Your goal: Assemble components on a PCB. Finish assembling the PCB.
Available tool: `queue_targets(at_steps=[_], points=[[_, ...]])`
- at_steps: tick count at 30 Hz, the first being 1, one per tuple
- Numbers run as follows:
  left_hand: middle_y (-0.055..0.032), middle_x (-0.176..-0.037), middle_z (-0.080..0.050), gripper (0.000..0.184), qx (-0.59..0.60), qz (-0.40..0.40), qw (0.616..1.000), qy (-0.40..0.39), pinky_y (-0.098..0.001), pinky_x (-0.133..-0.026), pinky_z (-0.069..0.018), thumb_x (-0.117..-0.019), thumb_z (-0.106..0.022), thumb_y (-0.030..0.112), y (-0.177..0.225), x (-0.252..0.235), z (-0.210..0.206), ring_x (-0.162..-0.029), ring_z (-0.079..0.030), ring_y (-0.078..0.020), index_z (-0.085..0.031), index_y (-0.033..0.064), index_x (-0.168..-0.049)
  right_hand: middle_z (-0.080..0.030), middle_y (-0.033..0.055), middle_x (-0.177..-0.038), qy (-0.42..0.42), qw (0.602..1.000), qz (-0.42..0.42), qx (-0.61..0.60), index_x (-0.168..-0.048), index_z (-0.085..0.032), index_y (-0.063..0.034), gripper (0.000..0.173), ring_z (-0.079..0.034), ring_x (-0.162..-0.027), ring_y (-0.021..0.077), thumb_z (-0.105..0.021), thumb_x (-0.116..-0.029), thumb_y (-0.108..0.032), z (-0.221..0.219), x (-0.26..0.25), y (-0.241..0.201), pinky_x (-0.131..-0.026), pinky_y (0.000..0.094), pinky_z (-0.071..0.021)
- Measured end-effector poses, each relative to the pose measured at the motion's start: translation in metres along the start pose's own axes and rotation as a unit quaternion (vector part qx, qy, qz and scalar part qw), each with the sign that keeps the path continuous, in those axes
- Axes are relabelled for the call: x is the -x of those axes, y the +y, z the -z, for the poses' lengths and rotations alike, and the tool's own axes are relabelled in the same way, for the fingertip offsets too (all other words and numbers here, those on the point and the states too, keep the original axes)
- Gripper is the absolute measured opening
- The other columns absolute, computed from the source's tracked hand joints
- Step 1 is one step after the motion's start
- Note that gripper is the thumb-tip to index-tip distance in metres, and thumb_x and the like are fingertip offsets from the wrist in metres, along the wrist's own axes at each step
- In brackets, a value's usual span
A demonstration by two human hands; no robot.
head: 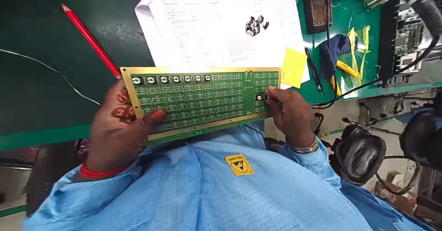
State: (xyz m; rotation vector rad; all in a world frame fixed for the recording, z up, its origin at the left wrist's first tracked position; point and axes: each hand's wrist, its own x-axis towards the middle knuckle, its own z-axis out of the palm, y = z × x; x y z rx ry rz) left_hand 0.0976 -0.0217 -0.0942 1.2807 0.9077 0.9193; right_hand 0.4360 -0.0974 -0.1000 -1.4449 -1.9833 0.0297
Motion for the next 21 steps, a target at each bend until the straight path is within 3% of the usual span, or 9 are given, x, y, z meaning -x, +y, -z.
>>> queue_targets(at_steps=[7,21], points=[[0.016,-0.124,-0.067,0.059,0.0,-0.003,1.0,0.0,-0.022,-0.097,-0.0559,-0.0913,-0.074,0.024,0.0021,-0.0006,-0.0019,-0.112,-0.066,-0.0021,-0.045,0.0218,-0.143,-0.076,0.0138,-0.104,-0.011,1.0,0.012,0.015,-0.115,-0.069,0.0001,0.019,-0.073,-0.094,0.0237,-0.06,-0.0997,-0.005,-0.001,-0.0042,-0.0025,-0.083,0.0327,-0.0585],[0.0159,-0.122,-0.068,0.056,-0.001,0.0,1.0,0.003,-0.0216,-0.095,-0.0566,-0.0917,-0.07,0.017,0.002,-0.0003,-0.0016,-0.11,-0.066,-0.0018,-0.045,0.021,-0.142,-0.075,0.0124,-0.101,0.004,1.0,-0.011,-0.004,-0.112,-0.068,-0.0004,0.016,-0.072,-0.095,0.0223,-0.062,-0.0982,-0.005,-0.0052,-0.003,-0.0041,-0.086,0.0326,-0.0579]])
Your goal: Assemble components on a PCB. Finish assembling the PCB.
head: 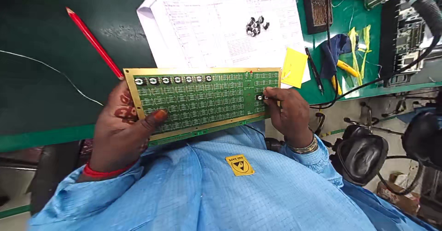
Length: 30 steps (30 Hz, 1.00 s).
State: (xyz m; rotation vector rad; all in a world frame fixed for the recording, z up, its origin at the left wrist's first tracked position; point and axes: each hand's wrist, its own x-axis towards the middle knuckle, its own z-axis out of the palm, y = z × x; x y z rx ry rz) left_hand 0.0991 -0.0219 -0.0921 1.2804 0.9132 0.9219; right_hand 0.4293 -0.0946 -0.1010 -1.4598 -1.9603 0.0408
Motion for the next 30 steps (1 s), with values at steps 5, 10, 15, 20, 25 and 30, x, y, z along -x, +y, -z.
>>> queue_targets(at_steps=[5,10,15,20,25,30], points=[[0.0157,-0.124,-0.067,0.059,0.005,0.0,1.0,-0.001,-0.0219,-0.097,-0.056,-0.0911,-0.072,0.019,0.0,0.0,0.0,-0.111,-0.066,-0.0024,-0.044,0.02,-0.143,-0.075,0.0129,-0.1,-0.01,0.999,0.009,0.048,-0.111,-0.071,-0.0029,0.016,-0.072,-0.094,0.024,-0.061,-0.0978,-0.003,0.002,-0.001,-0.007,-0.083,0.032,-0.0578],[0.0186,-0.126,-0.065,0.062,-0.028,-0.044,0.999,0.006,-0.0225,-0.1,-0.0542,-0.0907,-0.075,0.029,-0.003,0.004,-0.001,-0.115,-0.064,-0.0012,-0.042,0.0209,-0.143,-0.072,0.0165,-0.115,0.033,0.997,-0.062,-0.011,-0.115,-0.068,-0.0004,0.019,-0.07,-0.106,0.0228,-0.064,-0.0984,-0.007,-0.001,0.009,-0.014,-0.091,0.0332,-0.0572],[0.0184,-0.135,-0.062,0.061,-0.04,-0.119,0.992,-0.002,-0.0244,-0.107,-0.0506,-0.0926,-0.074,0.024,-0.009,0.011,-0.002,-0.123,-0.06,-0.0027,-0.044,0.0229,-0.146,-0.068,0.0118,-0.105,0.12,0.97,-0.176,-0.114,-0.11,-0.066,-0.0001,0.023,-0.069,-0.096,0.0127,-0.074,-0.0938,-0.014,-0.012,0.023,-0.031,-0.084,0.0286,-0.0611],[0.0211,-0.135,-0.061,0.058,-0.05,-0.171,0.984,-0.009,-0.0222,-0.107,-0.0491,-0.0938,-0.072,0.02,-0.014,0.017,-0.002,-0.123,-0.059,0.0005,-0.047,0.0294,-0.145,-0.07,0.009,-0.093,0.185,0.947,-0.211,-0.156,-0.1,-0.068,0.001,0.016,-0.069,-0.085,0.0088,-0.073,-0.0931,-0.012,-0.024,0.029,-0.039,-0.078,0.0249,-0.0603],[0.0206,-0.135,-0.062,0.062,-0.031,-0.17,0.985,-0.007,-0.0206,-0.105,-0.0493,-0.0905,-0.074,0.013,-0.022,0.029,0.006,-0.123,-0.059,0.0013,-0.048,0.0298,-0.144,-0.07,0.0058,-0.093,0.201,0.934,-0.226,-0.188,-0.098,-0.066,-0.0027,0.01,-0.069,-0.087,0.0078,-0.072,-0.0916,-0.009,-0.025,0.032,-0.043,-0.078,0.0249,-0.0607],[0.0137,-0.137,-0.061,0.07,0.015,-0.172,0.985,0.01,-0.0236,-0.102,-0.0523,-0.0853,-0.079,0.006,-0.047,0.048,0.023,-0.122,-0.06,-0.0033,-0.047,0.0263,-0.144,-0.07,0.0004,-0.085,0.259,0.922,-0.232,-0.169,-0.091,-0.065,-0.0077,0.009,-0.069,-0.086,0.0056,-0.072,-0.0865,-0.008,-0.035,0.035,-0.049,-0.079,0.0232,-0.0591]])
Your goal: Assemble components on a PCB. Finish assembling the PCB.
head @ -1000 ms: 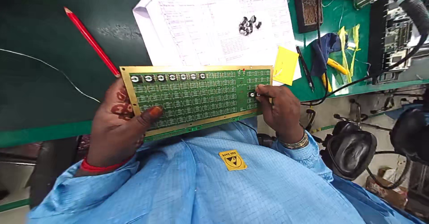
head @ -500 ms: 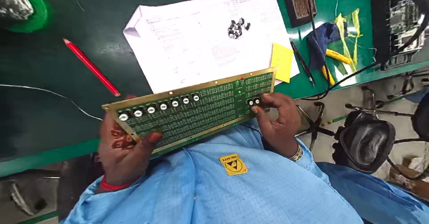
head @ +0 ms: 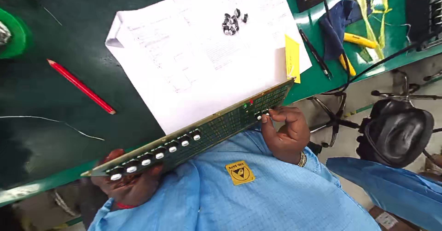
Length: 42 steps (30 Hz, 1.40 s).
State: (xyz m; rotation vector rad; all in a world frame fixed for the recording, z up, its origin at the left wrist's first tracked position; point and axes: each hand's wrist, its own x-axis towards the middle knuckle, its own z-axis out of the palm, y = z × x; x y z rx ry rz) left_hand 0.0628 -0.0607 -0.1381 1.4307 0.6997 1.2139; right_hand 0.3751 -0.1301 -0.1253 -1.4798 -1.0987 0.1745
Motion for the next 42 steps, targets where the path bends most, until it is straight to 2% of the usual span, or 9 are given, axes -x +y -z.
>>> queue_targets(at_steps=[3,11,19,25,29,33,35,38,42], points=[[0.0217,-0.124,-0.068,0.057,-0.038,0.019,0.999,0.031,-0.0188,-0.097,-0.0538,-0.0858,-0.079,0.011,0.015,-0.011,-0.019,-0.113,-0.064,0.0037,-0.054,0.0325,-0.132,-0.068,-0.0018,-0.084,0.022,1.0,0.005,0.002,-0.09,-0.062,-0.0101,0.01,-0.068,-0.086,0.0041,-0.072,-0.0867,-0.009,-0.004,0.004,0.002,-0.079,0.0213,-0.0579],[0.0044,-0.137,-0.062,0.079,0.042,-0.012,0.999,0.005,-0.0332,-0.102,-0.0542,-0.082,-0.077,-0.004,-0.016,0.023,0.02,-0.123,-0.062,-0.0147,-0.042,0.0243,-0.147,-0.064,-0.0025,-0.083,0.038,0.999,0.016,-0.008,-0.09,-0.061,-0.0108,0.011,-0.066,-0.085,0.0043,-0.071,-0.087,-0.007,-0.008,0.01,0.003,-0.079,0.0219,-0.0586],[0.0214,-0.129,-0.065,0.054,-0.049,0.062,0.997,0.007,-0.0222,-0.105,-0.05,-0.0918,-0.073,0.016,0.031,-0.042,-0.033,-0.12,-0.061,0.0011,-0.05,0.0249,-0.14,-0.068,0.0064,-0.085,-0.053,0.995,-0.006,0.081,-0.092,-0.07,-0.0014,0.008,-0.066,-0.079,0.0079,-0.069,-0.0913,-0.009,-0.001,-0.009,-0.005,-0.071,0.0215,-0.0571],[0.0122,-0.12,-0.067,0.052,-0.031,0.198,0.98,0.014,-0.024,-0.095,-0.0571,-0.0933,-0.054,0.004,0.04,-0.069,-0.037,-0.108,-0.067,-0.0036,-0.035,0.0056,-0.142,-0.072,0.0103,-0.097,-0.183,0.967,-0.005,0.174,-0.107,-0.075,-0.0022,0.02,-0.069,-0.086,0.0161,-0.067,-0.097,-0.017,0.008,-0.036,-0.013,-0.076,0.0303,-0.058],[0.0029,-0.128,-0.062,0.065,-0.116,0.234,0.965,0.018,-0.0233,-0.093,-0.0578,-0.0926,-0.057,0.004,0.043,-0.085,-0.034,-0.109,-0.066,-0.0051,-0.028,-0.0006,-0.15,-0.073,0.0138,-0.107,-0.164,0.963,-0.029,0.21,-0.12,-0.071,-0.0016,0.032,-0.07,-0.092,0.0225,-0.068,-0.0974,-0.024,0.018,-0.033,-0.01,-0.079,0.0387,-0.059],[-0.0058,-0.12,-0.06,0.065,-0.35,0.227,0.909,-0.025,-0.0152,-0.077,-0.0555,-0.0915,-0.067,0.021,0.05,-0.096,-0.026,-0.092,-0.064,0.0021,-0.041,-0.0031,-0.147,-0.072,0.0068,-0.087,-0.174,0.94,-0.139,0.259,-0.124,-0.066,-0.0038,0.042,-0.068,-0.07,0.0168,-0.067,-0.0967,-0.036,0.034,-0.023,-0.016,-0.061,0.0363,-0.0572],[-0.016,-0.113,-0.065,0.059,-0.506,0.191,0.839,-0.063,-0.0283,-0.074,-0.0526,-0.0955,-0.063,0.033,0.054,-0.101,-0.023,-0.084,-0.061,-0.0097,-0.052,-0.0026,-0.141,-0.071,0.0025,-0.084,-0.218,0.929,-0.221,0.2,-0.133,-0.059,-0.007,0.05,-0.067,-0.066,0.0119,-0.067,-0.0957,-0.039,0.04,-0.02,-0.016,-0.06,0.0335,-0.0564],[-0.0329,-0.11,-0.067,0.048,-0.642,0.121,0.749,-0.113,-0.0671,-0.082,-0.0474,-0.1004,-0.058,0.037,0.063,-0.112,-0.031,-0.094,-0.066,-0.049,-0.068,-0.0049,-0.122,-0.071,-0.0029,-0.085,-0.196,0.933,-0.302,0.016,-0.134,-0.055,-0.0109,0.048,-0.066,-0.067,0.0033,-0.073,-0.0929,-0.027,0.037,-0.014,-0.003,-0.063,0.0226,-0.0577],[-0.0287,-0.113,-0.069,0.037,-0.618,-0.031,0.77,-0.153,-0.0597,-0.085,-0.051,-0.1005,-0.062,0.03,0.067,-0.119,-0.069,-0.1,-0.067,-0.0447,-0.072,-0.0027,-0.114,-0.071,-0.0006,-0.082,-0.152,0.912,-0.347,-0.155,-0.132,-0.054,-0.0054,0.044,-0.071,-0.07,0.0068,-0.071,-0.092,-0.007,0.034,-0.013,0.002,-0.069,0.0228,-0.062]])
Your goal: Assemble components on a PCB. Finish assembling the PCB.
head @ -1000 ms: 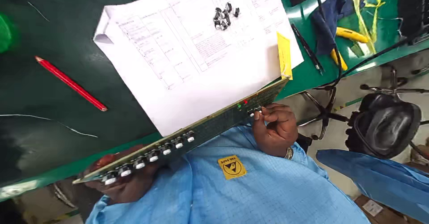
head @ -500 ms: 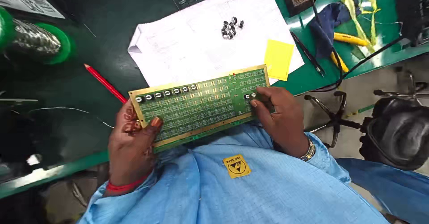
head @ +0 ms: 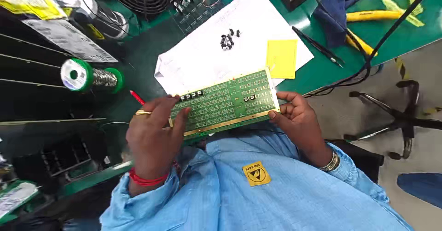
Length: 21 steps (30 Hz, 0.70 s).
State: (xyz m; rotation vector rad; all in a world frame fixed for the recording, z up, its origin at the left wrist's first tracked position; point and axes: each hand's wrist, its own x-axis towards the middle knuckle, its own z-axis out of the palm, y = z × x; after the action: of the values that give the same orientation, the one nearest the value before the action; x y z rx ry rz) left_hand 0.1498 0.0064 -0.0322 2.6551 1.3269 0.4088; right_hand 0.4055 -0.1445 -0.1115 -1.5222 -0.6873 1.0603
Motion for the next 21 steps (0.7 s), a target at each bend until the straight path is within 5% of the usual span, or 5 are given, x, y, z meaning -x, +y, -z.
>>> queue_targets(at_steps=[3,6,14,21], points=[[-0.0159,-0.117,-0.072,0.029,0.155,-0.117,0.98,-0.041,-0.0502,-0.1,-0.0492,-0.0992,-0.064,0.028,0.031,-0.017,-0.02,-0.114,-0.066,-0.0277,-0.075,0.0037,-0.113,-0.071,-0.0007,-0.081,-0.021,0.999,-0.02,-0.043,-0.134,-0.055,-0.0038,0.046,-0.071,-0.071,0.007,-0.071,-0.0911,-0.006,0.002,-0.001,-0.001,-0.069,0.0228,-0.062],[-0.0134,-0.115,-0.072,0.03,0.175,-0.175,0.965,-0.09,-0.0534,-0.099,-0.0471,-0.0971,-0.066,0.028,0.056,-0.032,-0.049,-0.11,-0.067,-0.0262,-0.074,0.0044,-0.114,-0.072,-0.0013,-0.081,-0.032,0.998,-0.02,-0.058,-0.132,-0.056,-0.0034,0.044,-0.071,-0.071,0.007,-0.071,-0.0907,-0.006,0.004,-0.003,0.001,-0.069,0.0232,-0.0624],[-0.0131,-0.101,-0.069,0.019,0.138,-0.156,0.976,-0.067,-0.0449,-0.083,-0.0498,-0.0914,-0.068,0.02,0.072,-0.044,-0.072,-0.095,-0.064,-0.0266,-0.076,0.0057,-0.101,-0.072,-0.0016,-0.082,-0.049,0.995,-0.007,-0.082,-0.13,-0.057,-0.0058,0.041,-0.071,-0.07,0.0066,-0.071,-0.091,-0.008,0.007,-0.006,0.008,-0.069,0.0224,-0.0623],[-0.0107,-0.097,-0.069,0.013,0.191,-0.173,0.966,-0.03,-0.0329,-0.086,-0.0481,-0.0901,-0.069,0.015,0.067,-0.043,-0.083,-0.096,-0.062,-0.0191,-0.076,0.0045,-0.095,-0.072,-0.0035,-0.083,-0.055,0.996,0.012,-0.072,-0.128,-0.058,-0.0068,0.039,-0.07,-0.07,0.0051,-0.071,-0.0913,-0.01,0.007,-0.007,0.013,-0.068,0.0218,-0.062]])
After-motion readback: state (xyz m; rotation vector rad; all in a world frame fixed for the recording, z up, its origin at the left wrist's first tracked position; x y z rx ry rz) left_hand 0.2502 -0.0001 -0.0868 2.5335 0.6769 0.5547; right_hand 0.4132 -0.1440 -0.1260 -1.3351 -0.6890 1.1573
